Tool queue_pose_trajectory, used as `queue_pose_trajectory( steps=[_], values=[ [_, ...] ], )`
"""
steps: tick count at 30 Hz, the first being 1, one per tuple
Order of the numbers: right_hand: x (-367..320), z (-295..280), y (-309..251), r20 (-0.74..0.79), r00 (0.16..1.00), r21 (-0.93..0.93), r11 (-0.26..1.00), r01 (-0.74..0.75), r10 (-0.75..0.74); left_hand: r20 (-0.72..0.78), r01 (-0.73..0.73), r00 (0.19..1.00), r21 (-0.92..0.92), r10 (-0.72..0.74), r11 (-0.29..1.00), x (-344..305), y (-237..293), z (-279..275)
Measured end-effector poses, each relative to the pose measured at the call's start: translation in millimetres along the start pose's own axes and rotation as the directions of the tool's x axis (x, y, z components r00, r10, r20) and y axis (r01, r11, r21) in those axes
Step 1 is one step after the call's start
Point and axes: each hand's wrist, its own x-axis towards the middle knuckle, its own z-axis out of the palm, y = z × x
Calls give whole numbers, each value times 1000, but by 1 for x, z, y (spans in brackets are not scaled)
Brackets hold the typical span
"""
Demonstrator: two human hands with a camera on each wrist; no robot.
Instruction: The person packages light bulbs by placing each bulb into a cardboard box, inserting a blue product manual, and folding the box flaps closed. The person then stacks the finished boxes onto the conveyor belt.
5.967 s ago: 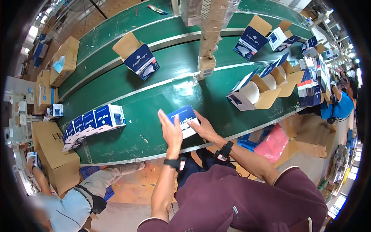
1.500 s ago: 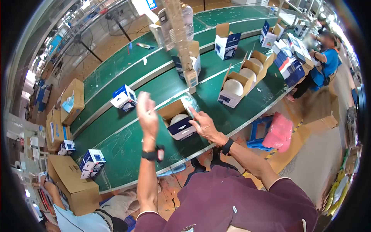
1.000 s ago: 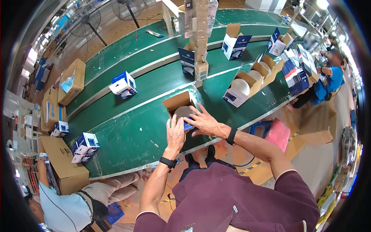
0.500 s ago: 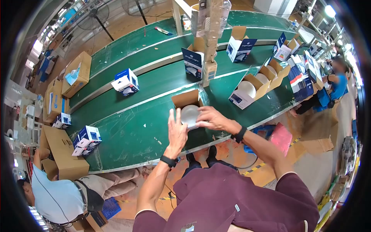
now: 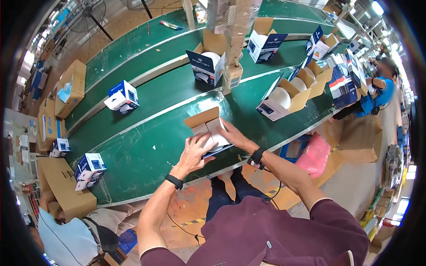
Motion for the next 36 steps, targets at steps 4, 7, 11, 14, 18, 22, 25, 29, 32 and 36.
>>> queue_pose_trajectory(
  steps=[4, 7, 11, 14, 18, 22, 25, 29, 32, 36],
  values=[
    [33, -49, -54, 12, 1000, 418, 909, -4, -1, -3, 27, 1000, 51, -27, 998, -3, -7, 14],
    [64, -67, -122, 602, 777, -139, 983, -124, 183, 6, 20, 1000, 48, -20, 999, -5, -9, 13],
    [34, -31, -109, 743, 669, -356, 837, 416, -17, 28, 76, 997, -40, -75, 996, -19, -20, 24],
    [18, -24, -96, 652, 756, -549, 653, 522, -56, -13, 71, 997, -87, -72, 994, -22, -22, 31],
    [14, -20, -86, 629, 758, -577, 549, 605, -174, 5, 83, 997, -62, -83, 995, -26, -20, 30],
    [11, -22, -75, 643, 694, -583, 382, 717, -323, -4, 101, 995, -24, -101, 995, -21, -16, 28],
    [6, -22, -68, 678, 631, -492, 405, 771, -377, -26, 116, 993, 8, -116, 993, -21, -14, 26],
    [3, -24, -45, 600, 624, -410, 477, 777, -500, -428, 387, 754, -323, -498, 864, -41, 9, 51],
    [3, -19, -29, 577, 622, -364, 515, 776, -529, -371, 382, 816, -230, -444, 895, -49, 19, 65],
    [-1, -30, -38, 630, 639, -270, 647, 714, -442, -318, 339, 850, -279, -419, 899, -46, 4, 63]
  ],
)
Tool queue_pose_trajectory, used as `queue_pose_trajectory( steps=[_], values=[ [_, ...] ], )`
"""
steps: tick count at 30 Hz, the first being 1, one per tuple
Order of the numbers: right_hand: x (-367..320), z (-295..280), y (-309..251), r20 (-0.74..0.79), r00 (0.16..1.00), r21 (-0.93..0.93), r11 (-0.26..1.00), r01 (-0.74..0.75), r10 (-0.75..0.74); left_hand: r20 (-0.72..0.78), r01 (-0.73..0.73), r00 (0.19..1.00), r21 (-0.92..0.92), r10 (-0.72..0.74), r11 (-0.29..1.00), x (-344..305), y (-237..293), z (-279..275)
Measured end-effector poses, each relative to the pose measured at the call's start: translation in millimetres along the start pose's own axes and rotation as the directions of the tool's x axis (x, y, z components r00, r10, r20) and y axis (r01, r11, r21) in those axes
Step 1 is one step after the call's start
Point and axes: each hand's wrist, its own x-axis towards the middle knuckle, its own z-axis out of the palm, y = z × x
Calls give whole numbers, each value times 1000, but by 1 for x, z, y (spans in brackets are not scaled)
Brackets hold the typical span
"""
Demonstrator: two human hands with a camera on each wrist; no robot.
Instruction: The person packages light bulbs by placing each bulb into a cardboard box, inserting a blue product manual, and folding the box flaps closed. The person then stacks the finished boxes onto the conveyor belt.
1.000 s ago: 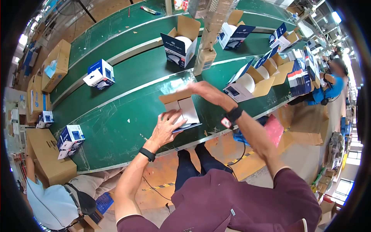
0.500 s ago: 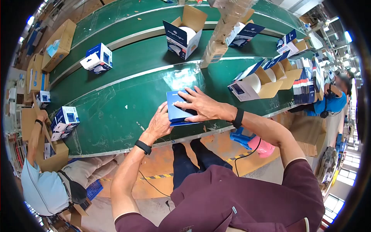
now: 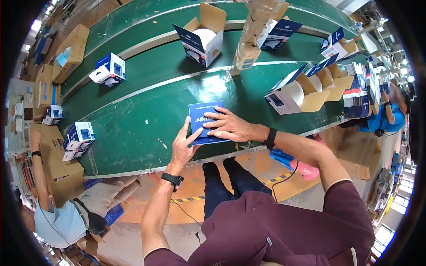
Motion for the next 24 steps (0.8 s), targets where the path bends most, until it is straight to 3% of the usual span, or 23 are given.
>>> queue_pose_trajectory(
  steps=[2, 4, 7, 8, 9, 10, 11, 12, 14, 16, 19, 22, 24],
  values=[
    [-16, -15, 3, 18, 1000, 50, 998, 25, -26, 27, 29, 999, -14, -29, 999, 7, 4, -7],
    [-42, -18, -6, 117, 993, -145, 988, 47, -30, 38, 73, 997, -71, -70, 995, 2, 7, -3],
    [-42, -9, 4, 23, 998, -234, 970, 66, -63, 59, 306, 948, -443, -313, 843, -1, 14, 16],
    [-39, -6, 6, -72, 997, -207, 978, 3, -18, 61, 357, 919, -549, -389, 756, 3, 16, 19],
    [-38, 2, 1, -168, 985, -173, 983, -57, 27, 66, 458, 846, -599, -529, 657, 0, 20, 26],
    [-37, 13, -2, -254, 964, -133, 985, -108, 72, -8, 458, 826, -572, -563, 681, -2, 27, 35],
    [-33, 39, 2, -483, 847, 22, 970, -241, 222, -24, 438, 773, -703, -634, 561, 6, 44, 40],
    [-22, 46, -12, -578, 700, 119, 892, -435, 419, -21, 398, 709, -813, -704, 425, 12, 59, 42],
    [9, 54, -27, -645, 362, 450, 717, -532, 673, -115, 366, 680, -803, -724, 470, 20, 66, 51],
    [10, 72, -21, -597, 373, 554, 701, -448, 710, -84, 431, 701, -741, -708, 515, 20, 54, 57],
    [7, 89, -5, -525, 376, 677, 642, -360, 763, 68, 480, 758, -732, -649, 484, 32, 37, 46],
    [6, 80, -15, -416, 397, 785, 543, -296, 818, 144, 675, 731, -291, -667, 678, 65, 44, 26],
    [3, 76, -9, -381, 416, 798, 521, -303, 826, 79, 598, 788, -336, -611, 728, 56, 41, 33]
  ],
)
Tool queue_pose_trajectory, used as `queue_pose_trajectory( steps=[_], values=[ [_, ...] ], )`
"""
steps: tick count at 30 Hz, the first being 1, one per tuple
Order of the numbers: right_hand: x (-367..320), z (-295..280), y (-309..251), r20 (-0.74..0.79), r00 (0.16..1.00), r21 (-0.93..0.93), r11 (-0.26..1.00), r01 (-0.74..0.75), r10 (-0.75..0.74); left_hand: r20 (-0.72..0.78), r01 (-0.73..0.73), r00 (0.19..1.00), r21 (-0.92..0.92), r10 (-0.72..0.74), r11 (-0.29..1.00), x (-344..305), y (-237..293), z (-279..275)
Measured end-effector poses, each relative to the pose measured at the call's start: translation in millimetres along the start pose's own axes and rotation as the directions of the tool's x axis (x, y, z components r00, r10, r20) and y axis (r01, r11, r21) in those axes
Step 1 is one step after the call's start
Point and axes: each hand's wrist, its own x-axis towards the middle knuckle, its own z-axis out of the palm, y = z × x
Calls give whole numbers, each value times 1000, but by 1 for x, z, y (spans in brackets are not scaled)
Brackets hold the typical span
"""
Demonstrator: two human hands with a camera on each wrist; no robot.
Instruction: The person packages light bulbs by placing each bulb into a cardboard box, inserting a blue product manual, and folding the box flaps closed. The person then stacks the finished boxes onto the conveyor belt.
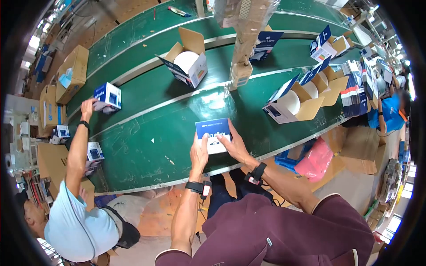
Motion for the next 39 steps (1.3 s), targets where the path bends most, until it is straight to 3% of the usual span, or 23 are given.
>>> queue_pose_trajectory(
  steps=[5, 6, 8, 9, 10, 12, 14, 16, 17, 18, 19, 20, 24, 28, 29, 30, 31, 32, 34, 35, 36, 38, 39],
  values=[
    [2, 5, -2, -79, 996, -32, 999, 39, -41, 227, -10, 973, -117, 37, 993, 16, -17, -12],
    [2, 10, 7, -124, 991, -26, 999, 48, -51, -43, 21, 999, 160, -15, 987, 7, -13, -3],
    [3, 19, 14, -118, 992, 157, 987, -32, 51, -363, -159, 867, 446, 341, 881, -11, 0, 16],
    [7, 32, 20, -108, 991, 196, 979, -54, 77, -275, -58, 907, 670, 319, 740, -21, 4, 26],
    [10, 41, 18, 37, 987, 319, 934, -161, 157, -195, 30, 946, 847, 258, 531, -32, 5, 31],
    [32, 73, 92, 250, 945, 549, 772, -320, 214, -298, 140, 930, 831, 217, 538, -24, -3, 8],
    [15, 78, 29, 404, 785, 346, 715, -607, 470, -344, 177, 909, 829, 235, 530, -19, -2, -27],
    [26, 96, 25, 501, 727, 215, 747, -630, 469, -328, 203, 928, 845, 179, 494, -3, -13, -59],
    [38, 100, 20, 543, 693, 68, 797, -600, 474, -361, 243, 918, 839, 165, 487, 4, -21, -76],
    [51, 110, 19, 466, 856, -4, 969, -249, 222, -399, 279, 903, 827, 160, 489, 21, -30, -92],
    [65, 120, 17, 344, 938, -164, 980, 114, -52, -440, 322, 885, 813, 150, 485, 35, -34, -112],
    [81, 119, -20, 257, 913, -256, 889, 380, -316, -472, 356, 870, 801, 142, 480, 48, -42, -135],
    [163, 122, -130, -21, 691, -471, 616, 631, -723, -547, 453, 834, 756, 76, 472, 92, -75, -220],
    [233, 139, -139, 233, 699, -653, 424, 628, -676, -515, 434, 855, 768, 52, 472, 114, -82, -251],
    [250, 138, -141, 400, 873, -732, 476, 488, -280, -511, 425, 857, 775, 68, 467, 116, -85, -254],
    [261, 135, -125, 365, 838, -639, 545, 543, -407, -504, 415, 860, 783, 82, 464, 118, -87, -255],
    [261, 129, -125, 375, 836, -671, 504, 543, -401, -484, 418, 874, 793, 41, 444, 115, -79, -256],
    [260, 121, -122, 390, 837, -705, 459, 540, -385, -480, 360, 862, 806, 162, 470, 112, -73, -258],
    [224, 88, -131, 505, 722, -577, 437, 690, -473, -458, 237, 808, 828, 370, 508, 103, -75, -251],
    [214, 63, -129, 708, 611, -509, 343, 790, -355, -468, 187, 775, 811, 425, 554, 95, -58, -239],
    [193, 45, -115, 727, 659, -566, 375, 734, -194, -471, 138, 777, 775, 418, 617, 87, -44, -224],
    [144, 10, -119, 794, 503, -309, 487, 817, -341, -349, -199, 856, 457, 380, 867, 75, 0, -198],
    [132, -1, -130, 829, 470, -317, 437, 842, -304, -277, -316, 866, 344, 417, 884, 70, 26, -185]
  ],
)
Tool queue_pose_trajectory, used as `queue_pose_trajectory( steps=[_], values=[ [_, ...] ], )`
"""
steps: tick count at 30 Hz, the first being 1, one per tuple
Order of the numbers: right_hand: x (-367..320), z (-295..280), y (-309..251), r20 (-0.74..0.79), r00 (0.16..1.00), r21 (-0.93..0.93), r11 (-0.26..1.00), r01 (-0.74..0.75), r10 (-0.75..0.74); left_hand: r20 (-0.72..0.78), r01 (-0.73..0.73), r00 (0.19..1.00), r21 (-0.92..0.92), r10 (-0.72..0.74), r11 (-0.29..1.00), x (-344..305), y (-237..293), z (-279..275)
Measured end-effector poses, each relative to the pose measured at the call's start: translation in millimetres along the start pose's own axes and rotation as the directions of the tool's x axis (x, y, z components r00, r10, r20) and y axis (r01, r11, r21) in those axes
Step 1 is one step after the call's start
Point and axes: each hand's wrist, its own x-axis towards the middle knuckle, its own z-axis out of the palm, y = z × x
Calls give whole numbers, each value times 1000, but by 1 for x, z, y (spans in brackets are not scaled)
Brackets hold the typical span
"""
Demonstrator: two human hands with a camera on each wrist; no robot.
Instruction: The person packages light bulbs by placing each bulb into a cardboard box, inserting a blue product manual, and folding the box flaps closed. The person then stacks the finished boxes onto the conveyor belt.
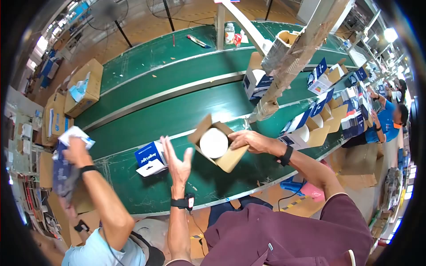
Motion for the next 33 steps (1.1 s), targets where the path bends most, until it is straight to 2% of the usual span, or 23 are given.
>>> queue_pose_trajectory(
  steps=[2, 3, 5, 6, 7, 9, 10, 11, 13, 14, 15, 17, 19, 20, 21, 23, 24, 25, 27, 28, 29, 31, 33],
  values=[
    [-21, -20, -23, 115, 993, -101, 994, 52, -40, 169, -42, 981, -282, 93, 958, 10, 29, 18],
    [-25, -25, -32, 60, 998, -183, 983, 26, -15, 268, -25, 957, -297, 109, 955, 13, 43, 25],
    [-26, -31, -44, -69, 998, -340, 940, -33, 10, 529, 258, 848, -369, -26, 893, 7, 50, 43],
    [-46, -23, -23, -242, 968, -370, 917, -149, 59, 334, 40, 942, -234, 42, 972, -7, 64, 48],
    [-39, -52, -55, -400, 914, -317, 925, -208, 69, 195, 28, 981, -204, 13, 979, -22, 64, 57],
    [-51, -58, -118, -666, 706, -79, 919, -387, 240, 82, 279, 960, -208, -267, 938, -56, 71, 65],
    [-51, -50, -149, -636, 760, -83, 968, -238, 132, 13, 251, 966, -272, -258, 929, -73, 68, 78],
    [-63, -15, -161, -464, 847, 113, 965, -236, 261, 81, 235, 972, -281, -221, 931, -91, 65, 86],
    [-66, 33, -168, -417, 884, 64, 977, -202, 210, 324, 449, 891, -531, -318, 718, -110, 118, 72],
    [-68, 49, -145, -439, 872, 18, 972, -234, 218, 350, 420, 902, -569, -254, 707, -115, 125, 66],
    [-68, 60, -122, -459, 860, -28, 964, -264, 222, 290, 353, 933, -623, -213, 698, -122, 109, 70],
    [-58, 67, -98, -563, 791, 29, 962, -270, 239, 165, 242, 970, -581, -179, 777, -108, 94, 55],
    [-52, 72, -79, -450, 860, -66, 951, -301, 241, -12, 103, 993, -415, -118, 904, -68, 69, 52],
    [-50, 68, -85, -531, 830, -108, 958, -267, 171, 83, 78, 995, -403, -48, 912, -50, 70, 46],
    [-53, 67, -84, -528, 818, -17, 960, -279, 228, 178, 57, 984, -397, 16, 916, -33, 75, 41],
    [-69, 63, -69, -490, 800, 155, 938, -310, 345, 359, 25, 924, -405, 134, 914, -12, 86, 36],
    [-82, 64, -46, -469, 821, 122, 945, -303, 324, 440, 135, 893, -450, 88, 883, -11, 92, 35],
    [-89, 46, -49, -431, 845, 110, 948, -299, 317, 556, 178, 828, -379, 70, 908, -6, 94, 29],
    [-96, 27, -62, -268, 787, 174, 832, -527, 555, 728, 213, 685, -200, -1, 956, -2, 104, 30],
    [-97, 37, -52, -320, 805, 144, 866, -479, 499, 809, 183, 588, -120, -11, 976, 4, 103, 42],
    [-94, 39, -51, -367, 811, 116, 887, -446, 456, 827, 44, 554, -143, 95, 989, 4, 106, 46],
    [-87, 46, -57, -454, 812, 58, 921, -384, 367, 901, 193, 415, -225, 129, 955, 12, 109, 63],
    [-84, 44, -61, -445, 786, 29, 884, -466, 429, 961, 334, 262, -178, 91, 926, 22, 117, 73]
  ],
)
